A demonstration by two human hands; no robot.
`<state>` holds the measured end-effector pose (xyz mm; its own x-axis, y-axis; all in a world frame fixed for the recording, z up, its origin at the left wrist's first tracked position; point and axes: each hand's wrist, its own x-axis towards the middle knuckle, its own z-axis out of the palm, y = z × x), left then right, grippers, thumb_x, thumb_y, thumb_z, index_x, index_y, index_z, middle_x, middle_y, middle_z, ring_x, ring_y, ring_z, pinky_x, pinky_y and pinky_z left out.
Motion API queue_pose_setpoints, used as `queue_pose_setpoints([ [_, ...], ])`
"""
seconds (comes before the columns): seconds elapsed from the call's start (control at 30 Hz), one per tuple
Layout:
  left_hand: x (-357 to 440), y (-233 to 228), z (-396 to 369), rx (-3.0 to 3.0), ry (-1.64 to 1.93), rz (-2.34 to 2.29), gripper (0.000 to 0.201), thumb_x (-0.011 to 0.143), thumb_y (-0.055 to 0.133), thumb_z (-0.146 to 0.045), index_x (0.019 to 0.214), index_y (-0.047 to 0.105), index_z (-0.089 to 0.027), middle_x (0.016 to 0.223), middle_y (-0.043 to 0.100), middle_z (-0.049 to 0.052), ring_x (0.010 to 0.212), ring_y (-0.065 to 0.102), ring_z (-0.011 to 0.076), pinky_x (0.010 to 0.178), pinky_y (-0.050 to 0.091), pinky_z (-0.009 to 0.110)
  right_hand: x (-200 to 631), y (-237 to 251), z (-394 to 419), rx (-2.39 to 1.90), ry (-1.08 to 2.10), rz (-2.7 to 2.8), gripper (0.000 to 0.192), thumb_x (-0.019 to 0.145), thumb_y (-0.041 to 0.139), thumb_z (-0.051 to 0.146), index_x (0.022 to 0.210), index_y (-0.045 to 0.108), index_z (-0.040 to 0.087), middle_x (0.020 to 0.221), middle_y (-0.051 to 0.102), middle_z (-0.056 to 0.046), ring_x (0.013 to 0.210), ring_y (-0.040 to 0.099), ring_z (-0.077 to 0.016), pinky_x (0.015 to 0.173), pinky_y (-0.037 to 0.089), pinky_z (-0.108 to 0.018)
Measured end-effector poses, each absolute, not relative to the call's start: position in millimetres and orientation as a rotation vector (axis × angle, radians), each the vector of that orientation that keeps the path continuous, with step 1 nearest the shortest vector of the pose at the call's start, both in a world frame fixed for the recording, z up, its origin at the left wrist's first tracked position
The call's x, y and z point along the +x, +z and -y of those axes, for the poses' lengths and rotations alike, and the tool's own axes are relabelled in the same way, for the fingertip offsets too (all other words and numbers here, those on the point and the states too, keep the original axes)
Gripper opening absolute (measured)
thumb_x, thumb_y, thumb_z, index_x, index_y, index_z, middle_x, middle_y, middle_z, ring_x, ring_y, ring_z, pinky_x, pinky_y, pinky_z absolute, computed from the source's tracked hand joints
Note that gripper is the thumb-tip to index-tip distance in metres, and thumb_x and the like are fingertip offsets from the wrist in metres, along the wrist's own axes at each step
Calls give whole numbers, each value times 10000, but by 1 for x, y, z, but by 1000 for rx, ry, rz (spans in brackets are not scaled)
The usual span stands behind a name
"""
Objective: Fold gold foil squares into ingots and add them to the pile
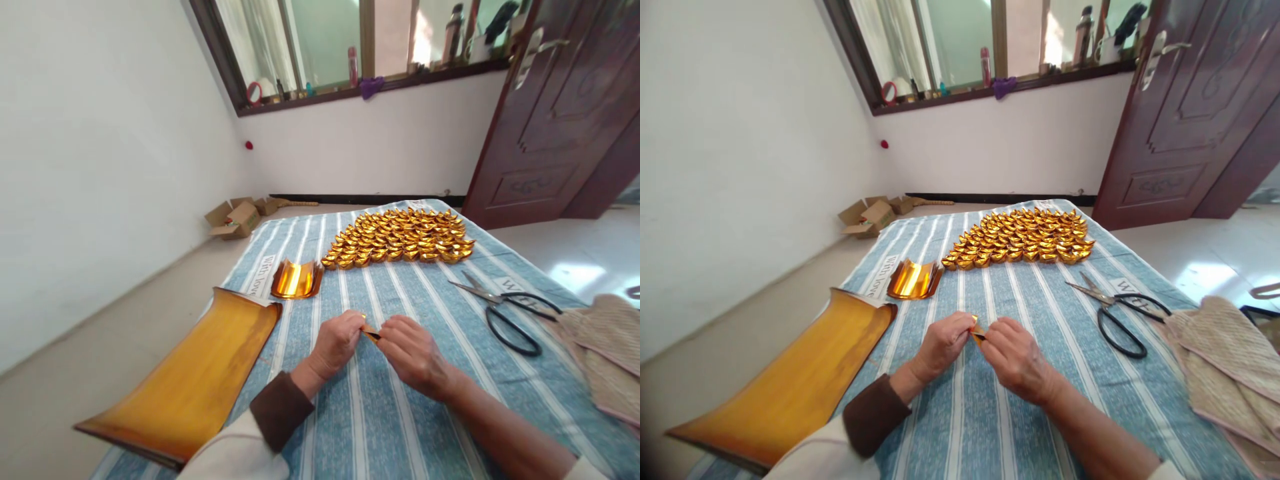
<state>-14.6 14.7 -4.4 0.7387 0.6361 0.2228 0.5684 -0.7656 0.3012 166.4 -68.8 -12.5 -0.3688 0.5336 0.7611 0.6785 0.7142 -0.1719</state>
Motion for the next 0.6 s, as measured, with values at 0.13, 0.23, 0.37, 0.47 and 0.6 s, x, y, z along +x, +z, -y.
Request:
queue_pose_setpoints([
  [0.13,-27,-16,-2,2754,651,-793,221,916,436,-126,899,649,-183,983,693,71,941,632,200,858,493,329,156,-12,78,-834,-311,2223,206,924,455,70,879,623,180,789,654,-57,781,592,-193,751,492,-368],
  [0.23,-33,-15,5,2742,625,-776,246,888,435,-91,875,666,-176,984,692,73,916,620,200,856,486,345,151,-14,81,-802,-251,2307,211,929,449,79,845,615,179,765,646,-56,753,586,-191,722,495,-358],
  [0.37,-36,-9,10,2622,590,-763,234,822,488,-62,867,684,-181,1059,672,63,959,593,199,872,472,345,149,-19,82,-823,-91,2276,245,940,414,95,826,607,195,766,643,-48,764,595,-179,730,499,-344],
  [0.47,-36,-9,10,2539,600,-785,149,853,554,-143,853,697,-185,1061,669,63,979,587,203,891,459,360,151,-22,80,-866,12,2230,233,927,409,87,852,606,185,788,654,-51,808,605,-179,734,503,-336],
  [0.6,-34,-15,11,2479,642,-834,72,842,644,-220,871,701,-187,1055,672,62,988,587,206,892,454,369,158,-24,78,-899,183,2240,189,920,445,102,894,613,186,822,675,-48,849,620,-184,769,506,-347],
])
